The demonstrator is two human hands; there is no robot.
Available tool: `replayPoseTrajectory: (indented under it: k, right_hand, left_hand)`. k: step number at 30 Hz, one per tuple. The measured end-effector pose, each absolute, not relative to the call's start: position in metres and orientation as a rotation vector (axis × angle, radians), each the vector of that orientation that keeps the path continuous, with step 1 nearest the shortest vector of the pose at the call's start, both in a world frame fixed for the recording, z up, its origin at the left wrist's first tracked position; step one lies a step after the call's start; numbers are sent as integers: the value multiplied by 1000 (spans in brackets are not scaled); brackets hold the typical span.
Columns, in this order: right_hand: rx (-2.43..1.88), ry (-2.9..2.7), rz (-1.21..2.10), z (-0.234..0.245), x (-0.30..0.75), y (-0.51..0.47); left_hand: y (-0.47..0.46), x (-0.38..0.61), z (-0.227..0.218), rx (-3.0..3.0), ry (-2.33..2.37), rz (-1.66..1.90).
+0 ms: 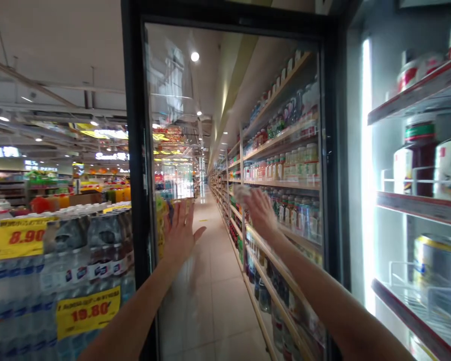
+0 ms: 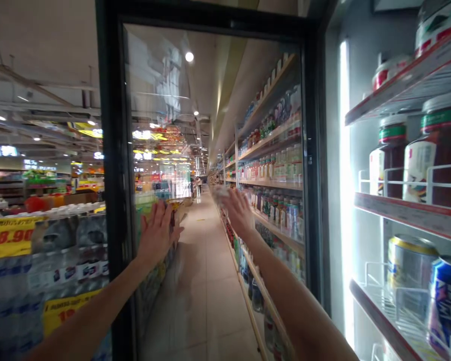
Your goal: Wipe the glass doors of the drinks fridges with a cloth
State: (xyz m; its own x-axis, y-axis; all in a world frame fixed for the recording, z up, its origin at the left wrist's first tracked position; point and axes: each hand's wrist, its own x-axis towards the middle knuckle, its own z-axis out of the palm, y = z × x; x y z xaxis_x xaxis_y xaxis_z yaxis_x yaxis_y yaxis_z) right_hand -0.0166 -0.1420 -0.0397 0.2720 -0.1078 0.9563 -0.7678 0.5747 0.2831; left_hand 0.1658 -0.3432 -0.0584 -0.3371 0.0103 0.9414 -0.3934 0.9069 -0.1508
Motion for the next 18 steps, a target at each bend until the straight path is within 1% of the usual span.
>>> replayPoseTrajectory:
  k: [2,4,5,8,10,11,14,15,16,18]
  right_hand:
    - [647,-1263,732,-27,-20,-138]
    - [608,-1265,762,-26,-15,-145]
    - [684,-1267,708,-31,-9,-151]
    - [1098,-1251,402,-54,8,-169]
    - [1194,-1248,353,-57,9,-168]
    - [1132,-1265,426,-52,5,-164]
    - [722,-1312,795,-24,-5,-153]
    - [636,-1323,866,-18,-4,-155]
    - [622,-1333,882,-17,0,-159]
    - [811,-1337,740,-28,13,-172]
  left_hand:
    - [-343,166,-58,289,-1877,421]
    - [-342,167,-58,287,-1873,420]
    - [-342,167,-58,284,-1868,423]
    - [-342,167,-59,284,-1851,438]
    - [-342,168,-59,290,-1858,444]
    - [-342,168,-59,295,-1867,444]
    - [-342,168,-59,308,-1881,444]
    - [-343,168,-59,310,-1879,447]
    - [-343,167,-60,309,-1874,452]
    - [-345,167,-60,301,-1860,466]
